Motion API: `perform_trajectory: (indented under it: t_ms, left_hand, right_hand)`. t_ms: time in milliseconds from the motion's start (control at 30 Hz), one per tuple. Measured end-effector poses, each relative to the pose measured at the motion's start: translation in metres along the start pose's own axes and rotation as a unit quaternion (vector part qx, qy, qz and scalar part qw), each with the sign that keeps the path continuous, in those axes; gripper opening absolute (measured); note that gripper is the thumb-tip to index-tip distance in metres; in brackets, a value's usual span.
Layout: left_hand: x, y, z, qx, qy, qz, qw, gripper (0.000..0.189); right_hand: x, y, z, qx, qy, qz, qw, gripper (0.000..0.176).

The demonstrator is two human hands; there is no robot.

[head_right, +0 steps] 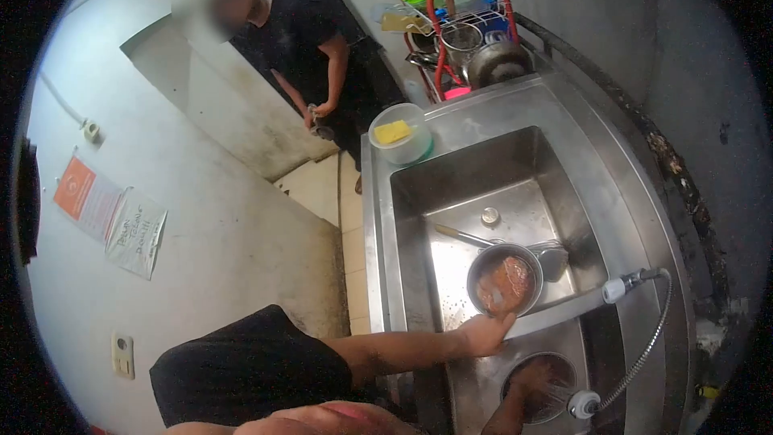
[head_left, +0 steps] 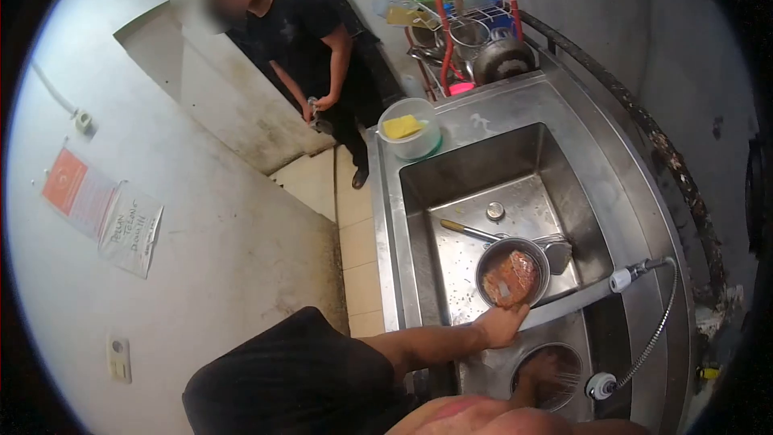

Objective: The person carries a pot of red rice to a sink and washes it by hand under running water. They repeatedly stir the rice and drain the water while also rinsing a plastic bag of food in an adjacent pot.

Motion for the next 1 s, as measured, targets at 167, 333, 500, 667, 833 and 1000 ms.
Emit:
perform_trajectory:
  t_ms: [167,333,500,667,833,1000]
  left_hand:
    - [0.004,-0.009,0.004,0.000,-0.022,-0.020,1.000,0.046]
    - [0.005,-0.010,0.008,0.003,0.006,0.012,1.000,0.047]
    - [0.004,-0.007,0.003,0.006,-0.016,-0.017,1.000,0.049]
    - [0.006,-0.007,0.005,-0.005,-0.029,-0.059,0.998,0.049]
    - [0.007,-0.011,0.009,0.000,-0.007,0.000,1.000,0.046]
    - [0.000,0.004,-0.003,-0.007,-0.037,-0.034,0.999,0.048]
  right_hand:
    - [-0.007,0.036,0.020,0.009,0.032,0.000,0.999,0.050]
    - [0.022,-0.018,0.048,-0.037,0.066,-0.022,0.997,0.055]
    - [0.036,-0.055,0.055,-0.084,0.077,-0.049,0.992,0.061]
    - [0.043,-0.011,0.082,-0.153,0.018,0.008,0.988,0.082]
    - [0.035,0.056,0.082,0.054,0.093,-0.035,0.994,0.117]
    - [0.028,0.051,0.073,0.056,0.104,-0.005,0.993,0.096]
Point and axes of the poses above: each hand's wrist, its own x-axis away from the middle knuckle, its own y-axis out of the palm, z = x × y, the point moved 6 cm from there along -x, towards the middle knuckle, and after that the axes turned 2 degrees about z, right-handed, at the moved point
